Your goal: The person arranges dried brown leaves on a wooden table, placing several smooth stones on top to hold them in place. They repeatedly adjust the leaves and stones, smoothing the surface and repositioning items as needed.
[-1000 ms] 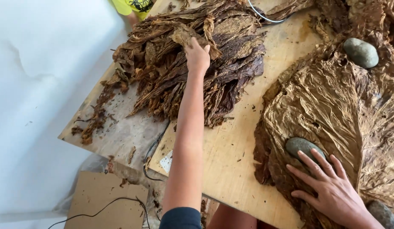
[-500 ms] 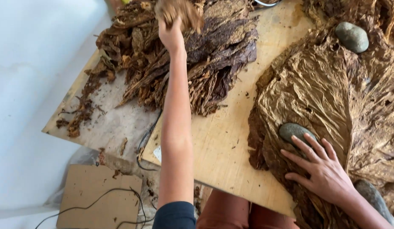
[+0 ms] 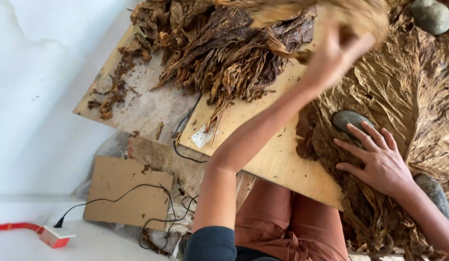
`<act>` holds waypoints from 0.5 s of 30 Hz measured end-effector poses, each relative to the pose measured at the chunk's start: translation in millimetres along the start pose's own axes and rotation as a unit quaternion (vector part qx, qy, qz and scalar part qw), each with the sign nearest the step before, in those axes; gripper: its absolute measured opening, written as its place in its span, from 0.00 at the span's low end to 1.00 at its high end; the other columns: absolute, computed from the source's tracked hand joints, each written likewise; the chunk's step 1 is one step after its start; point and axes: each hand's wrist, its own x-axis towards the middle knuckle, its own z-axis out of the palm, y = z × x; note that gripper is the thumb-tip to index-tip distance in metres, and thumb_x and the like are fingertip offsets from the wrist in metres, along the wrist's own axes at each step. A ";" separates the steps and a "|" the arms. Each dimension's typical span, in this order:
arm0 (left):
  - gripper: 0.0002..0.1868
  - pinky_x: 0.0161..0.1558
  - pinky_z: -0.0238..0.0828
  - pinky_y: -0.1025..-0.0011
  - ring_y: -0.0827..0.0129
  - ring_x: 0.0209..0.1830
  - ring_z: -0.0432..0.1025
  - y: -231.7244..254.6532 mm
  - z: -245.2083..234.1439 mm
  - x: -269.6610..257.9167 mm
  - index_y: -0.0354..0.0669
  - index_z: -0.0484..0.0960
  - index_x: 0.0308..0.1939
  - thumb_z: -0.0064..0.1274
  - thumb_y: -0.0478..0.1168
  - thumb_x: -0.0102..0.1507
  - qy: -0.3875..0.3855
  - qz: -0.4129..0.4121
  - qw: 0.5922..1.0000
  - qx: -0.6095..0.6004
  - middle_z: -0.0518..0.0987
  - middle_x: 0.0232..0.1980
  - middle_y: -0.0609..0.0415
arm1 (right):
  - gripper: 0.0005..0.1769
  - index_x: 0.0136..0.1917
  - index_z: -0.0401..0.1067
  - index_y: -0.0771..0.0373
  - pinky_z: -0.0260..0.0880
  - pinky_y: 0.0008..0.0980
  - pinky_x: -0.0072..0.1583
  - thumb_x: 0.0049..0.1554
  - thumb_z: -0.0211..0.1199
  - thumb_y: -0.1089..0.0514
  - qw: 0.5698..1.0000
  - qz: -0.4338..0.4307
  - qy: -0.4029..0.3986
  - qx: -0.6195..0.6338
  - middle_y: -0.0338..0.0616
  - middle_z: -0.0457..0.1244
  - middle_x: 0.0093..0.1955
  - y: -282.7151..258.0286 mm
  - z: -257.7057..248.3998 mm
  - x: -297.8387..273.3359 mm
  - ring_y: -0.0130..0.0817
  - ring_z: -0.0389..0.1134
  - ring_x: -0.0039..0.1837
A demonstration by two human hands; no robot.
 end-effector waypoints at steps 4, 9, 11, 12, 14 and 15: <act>0.38 0.14 0.74 0.87 0.87 0.09 0.71 28.9 28.4 -46.3 0.41 0.77 0.62 0.35 0.66 0.63 -0.253 -0.134 0.902 0.323 0.70 0.71 0.24 | 0.39 0.76 0.59 0.31 0.41 0.60 0.79 0.53 0.50 0.25 0.999 0.008 -0.022 0.023 0.40 0.48 0.85 -0.3 -1.2 0.7 0.45 0.41 0.87; 0.16 0.14 0.45 0.81 0.82 0.11 0.53 25.5 -32.3 -3.9 0.42 0.83 0.52 0.42 0.45 0.71 -0.093 -0.085 0.936 0.329 0.77 0.20 0.62 | 0.37 0.75 0.63 0.33 0.46 0.54 0.76 0.54 0.53 0.28 0.999 0.010 -0.017 0.038 0.36 0.49 0.84 -1.9 -5.7 0.1 0.43 0.44 0.85; 0.13 0.30 0.59 0.72 0.71 0.28 0.66 -8.1 -70.3 1.0 0.43 0.80 0.55 0.45 0.39 0.69 -0.122 -0.086 0.893 0.424 0.78 0.38 0.56 | 0.37 0.75 0.63 0.35 0.46 0.56 0.75 0.55 0.53 0.28 0.999 0.012 -0.025 0.046 0.37 0.48 0.84 -2.5 -7.0 1.0 0.45 0.43 0.85; 0.16 0.45 0.73 0.64 0.60 0.44 0.80 -27.0 -86.9 5.8 0.45 0.77 0.59 0.48 0.33 0.68 -0.143 -0.078 0.839 0.520 0.79 0.55 0.50 | 0.36 0.74 0.64 0.37 0.45 0.58 0.75 0.55 0.53 0.28 0.998 0.005 -0.029 0.052 0.38 0.47 0.84 -1.1 -9.0 1.5 0.47 0.43 0.85; 0.24 0.59 0.60 0.55 0.56 0.62 0.63 -26.3 -80.7 -2.5 0.46 0.67 0.69 0.46 0.32 0.68 -0.269 -0.173 0.793 0.519 0.66 0.68 0.49 | 0.37 0.73 0.65 0.37 0.48 0.56 0.73 0.54 0.54 0.28 0.999 0.006 -0.014 0.045 0.37 0.49 0.84 -2.4 -10.6 1.4 0.47 0.44 0.85; 0.33 0.73 0.47 0.46 0.51 0.80 0.46 -26.4 -76.9 -4.5 0.47 0.57 0.78 0.43 0.30 0.68 -0.383 -0.260 0.720 0.516 0.53 0.80 0.47 | 0.37 0.73 0.67 0.37 0.50 0.54 0.72 0.53 0.56 0.27 0.999 -0.007 0.002 0.040 0.37 0.50 0.83 -2.1 -12.0 1.4 0.47 0.46 0.84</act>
